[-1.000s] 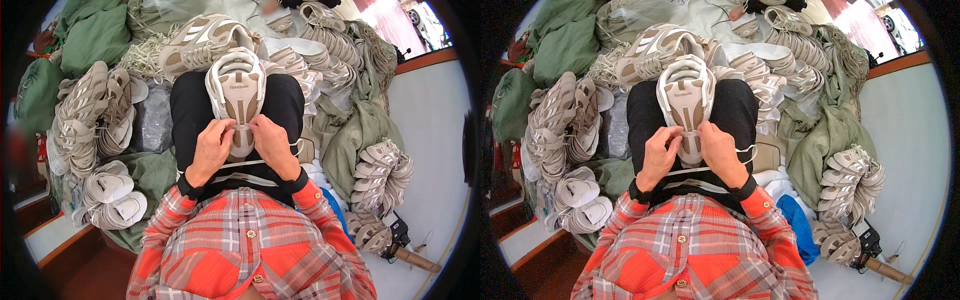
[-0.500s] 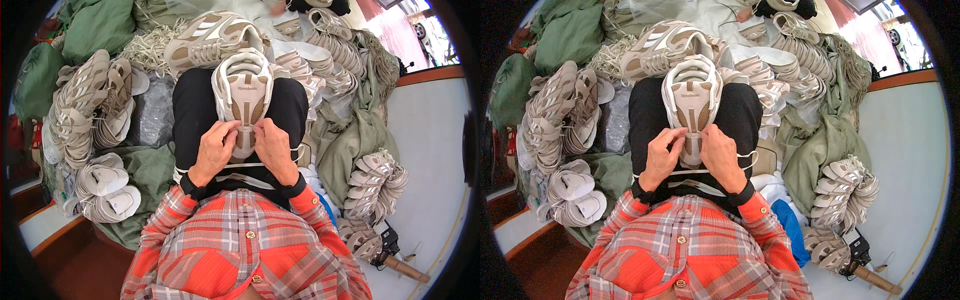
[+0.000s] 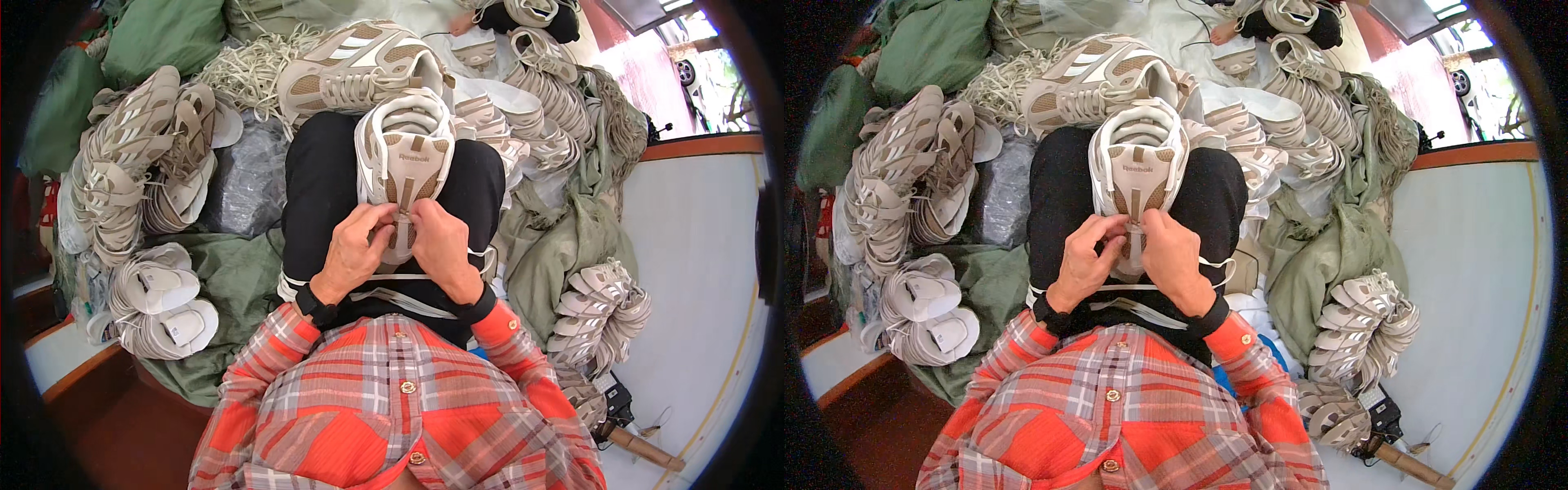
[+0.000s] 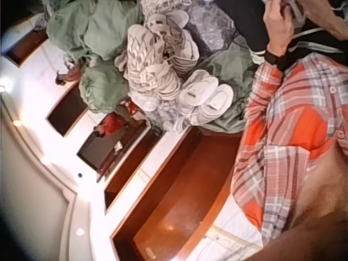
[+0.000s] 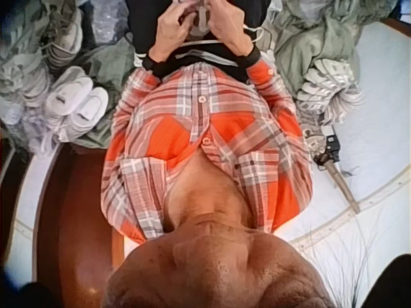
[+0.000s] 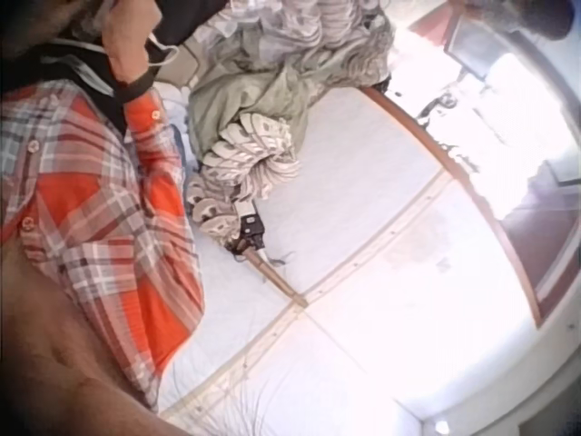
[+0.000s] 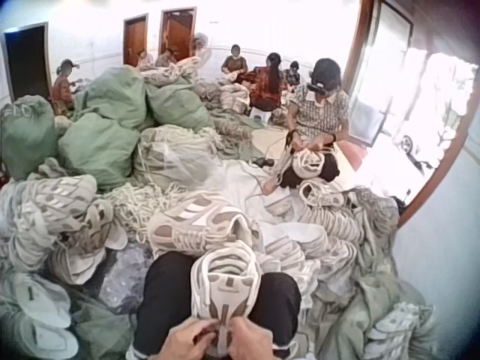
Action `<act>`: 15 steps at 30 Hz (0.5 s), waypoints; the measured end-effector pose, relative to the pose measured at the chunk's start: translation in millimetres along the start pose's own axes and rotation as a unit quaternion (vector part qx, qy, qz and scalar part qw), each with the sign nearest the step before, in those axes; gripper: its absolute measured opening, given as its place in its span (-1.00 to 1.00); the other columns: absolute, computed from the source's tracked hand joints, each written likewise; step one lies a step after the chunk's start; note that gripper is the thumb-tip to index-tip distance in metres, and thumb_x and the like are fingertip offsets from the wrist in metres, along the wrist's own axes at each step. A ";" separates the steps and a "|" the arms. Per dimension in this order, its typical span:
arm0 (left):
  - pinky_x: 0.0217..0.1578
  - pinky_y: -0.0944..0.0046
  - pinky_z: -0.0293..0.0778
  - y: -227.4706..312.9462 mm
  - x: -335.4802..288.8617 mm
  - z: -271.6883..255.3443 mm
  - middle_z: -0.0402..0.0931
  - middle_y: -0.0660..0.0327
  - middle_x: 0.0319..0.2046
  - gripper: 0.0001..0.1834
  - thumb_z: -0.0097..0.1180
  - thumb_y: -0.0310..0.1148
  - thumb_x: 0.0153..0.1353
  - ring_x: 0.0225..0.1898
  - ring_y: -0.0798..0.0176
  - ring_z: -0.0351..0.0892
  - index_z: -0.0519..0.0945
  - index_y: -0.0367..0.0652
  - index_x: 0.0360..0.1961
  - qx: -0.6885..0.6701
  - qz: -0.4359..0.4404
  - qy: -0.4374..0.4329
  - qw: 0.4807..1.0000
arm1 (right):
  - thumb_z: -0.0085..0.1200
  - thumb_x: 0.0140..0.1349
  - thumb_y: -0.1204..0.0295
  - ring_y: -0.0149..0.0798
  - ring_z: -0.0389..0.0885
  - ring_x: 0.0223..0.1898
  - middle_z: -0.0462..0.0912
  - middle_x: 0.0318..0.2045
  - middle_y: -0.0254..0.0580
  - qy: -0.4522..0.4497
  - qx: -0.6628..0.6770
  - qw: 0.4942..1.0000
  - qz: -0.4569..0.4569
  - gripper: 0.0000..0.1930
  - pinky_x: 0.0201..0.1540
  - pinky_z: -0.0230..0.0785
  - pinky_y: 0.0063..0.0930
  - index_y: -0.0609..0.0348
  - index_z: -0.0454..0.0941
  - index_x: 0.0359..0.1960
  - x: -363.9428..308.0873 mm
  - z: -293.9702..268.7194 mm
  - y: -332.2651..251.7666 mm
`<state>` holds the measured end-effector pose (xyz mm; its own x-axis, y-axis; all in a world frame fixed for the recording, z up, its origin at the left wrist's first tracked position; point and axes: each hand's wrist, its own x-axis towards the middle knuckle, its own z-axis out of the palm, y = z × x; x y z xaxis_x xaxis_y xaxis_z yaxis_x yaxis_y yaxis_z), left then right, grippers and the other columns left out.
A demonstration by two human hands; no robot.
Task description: Lacing a series of shoes in a manufacturing environment.
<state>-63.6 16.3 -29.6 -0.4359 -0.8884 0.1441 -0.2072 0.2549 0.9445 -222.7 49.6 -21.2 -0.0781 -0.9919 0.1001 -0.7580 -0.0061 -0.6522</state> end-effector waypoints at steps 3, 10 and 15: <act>-0.31 0.27 0.46 -2.0 -0.8 -1.8 0.50 0.08 -0.37 -0.73 0.06 -0.62 0.12 -0.36 0.13 0.56 0.54 -0.28 -0.11 -0.002 -0.004 0.009 1.000 | -0.03 0.02 0.65 0.06 0.53 -0.37 0.49 -0.45 0.00 0.062 -0.007 0.996 -0.059 -0.87 -0.34 0.39 -0.19 0.24 0.45 -0.36 -8.3 -6.3 -4.8; -0.33 0.31 0.46 0.2 -2.8 -0.6 0.48 0.08 -0.38 -0.71 0.04 -0.64 0.13 -0.37 0.18 0.55 0.54 -0.28 -0.08 -0.015 -0.020 0.003 1.000 | -0.04 -0.01 0.75 0.08 0.48 -0.33 0.45 -0.39 0.04 0.097 0.076 0.991 -0.054 -0.79 -0.27 0.39 -0.20 0.33 0.42 -0.29 -13.3 4.2 2.5; -0.32 0.31 0.47 -1.7 -5.3 2.1 0.48 0.07 -0.37 -0.69 0.03 -0.65 0.13 -0.37 0.16 0.55 0.53 -0.28 -0.06 -0.003 0.005 0.019 1.000 | -0.06 -0.03 0.76 0.12 0.47 -0.33 0.44 -0.42 0.07 0.121 0.076 0.985 -0.101 -0.80 -0.27 0.37 -0.17 0.33 0.36 -0.33 -1.2 3.7 -9.0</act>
<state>-62.8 21.4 -32.6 -0.4036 -0.9001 0.1639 -0.1973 0.2606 0.9451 -213.3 50.3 -18.2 -0.1017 -0.9090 0.4043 -0.6704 -0.2376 -0.7029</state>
